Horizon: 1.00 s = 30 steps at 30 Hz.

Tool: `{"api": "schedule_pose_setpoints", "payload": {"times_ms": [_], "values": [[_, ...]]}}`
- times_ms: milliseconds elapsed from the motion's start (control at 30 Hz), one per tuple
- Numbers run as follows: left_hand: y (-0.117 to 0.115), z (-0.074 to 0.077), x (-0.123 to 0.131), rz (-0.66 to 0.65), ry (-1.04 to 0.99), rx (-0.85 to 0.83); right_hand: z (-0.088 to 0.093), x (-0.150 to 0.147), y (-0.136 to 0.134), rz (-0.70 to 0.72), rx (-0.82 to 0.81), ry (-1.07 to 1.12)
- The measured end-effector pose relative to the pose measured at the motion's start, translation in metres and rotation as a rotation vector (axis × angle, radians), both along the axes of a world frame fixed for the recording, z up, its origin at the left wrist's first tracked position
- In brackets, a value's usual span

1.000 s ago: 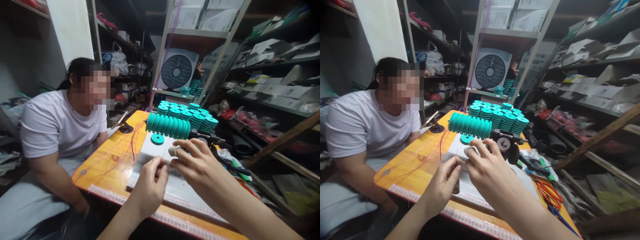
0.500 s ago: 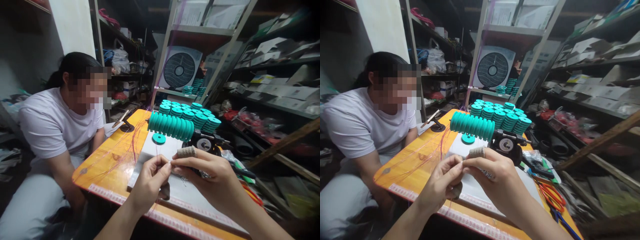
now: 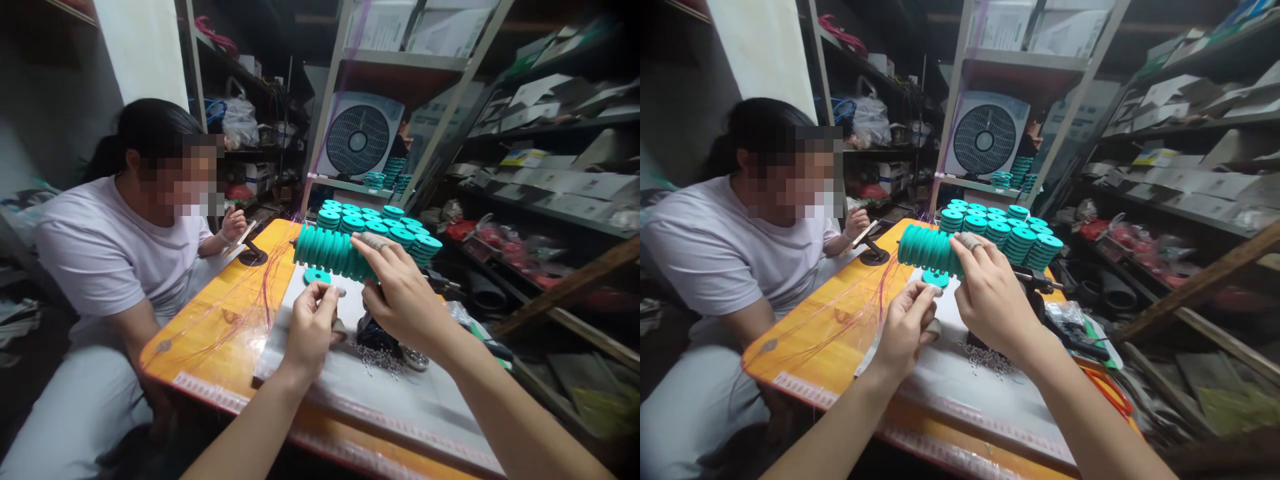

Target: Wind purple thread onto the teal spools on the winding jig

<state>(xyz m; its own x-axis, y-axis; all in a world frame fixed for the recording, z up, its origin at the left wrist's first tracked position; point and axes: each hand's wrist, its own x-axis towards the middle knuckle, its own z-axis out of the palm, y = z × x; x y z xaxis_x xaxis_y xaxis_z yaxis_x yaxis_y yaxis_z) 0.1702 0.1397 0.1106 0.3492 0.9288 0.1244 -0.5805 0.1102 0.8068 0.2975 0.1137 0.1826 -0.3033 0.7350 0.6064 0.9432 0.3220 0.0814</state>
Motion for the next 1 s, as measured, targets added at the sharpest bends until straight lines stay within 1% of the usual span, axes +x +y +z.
{"api": "schedule_pose_setpoints", "payload": {"times_ms": [67, 133, 267, 467, 600, 767, 933, 1000], "values": [[0.01, 0.001, 0.011, 0.014, -0.041, -0.022, -0.004, 0.004, 0.014, -0.055, 0.025, -0.103], [0.017, 0.002, 0.019, 0.009, -0.078, -0.048, -0.009, 0.006, 0.021, -0.073, 0.029, -0.152], [0.022, 0.001, 0.025, 0.007, -0.125, -0.071, -0.014, 0.006, 0.023, -0.09, 0.036, -0.174], [0.024, 0.001, 0.03, 0.029, -0.125, -0.094, -0.007, 0.003, 0.022, -0.084, -0.001, -0.103], [0.024, 0.003, 0.03, 0.027, -0.142, -0.122, 0.0, 0.004, 0.03, -0.072, -0.052, -0.096], [0.026, 0.003, 0.029, 0.008, -0.151, -0.139, 0.0, 0.005, 0.04, -0.054, -0.043, -0.115], [0.028, -0.005, 0.029, -0.014, -0.173, -0.104, 0.002, 0.006, 0.047, -0.108, -0.033, -0.088], [0.025, -0.011, 0.025, -0.029, -0.179, -0.077, 0.003, 0.005, 0.046, -0.098, -0.035, -0.095]]}}
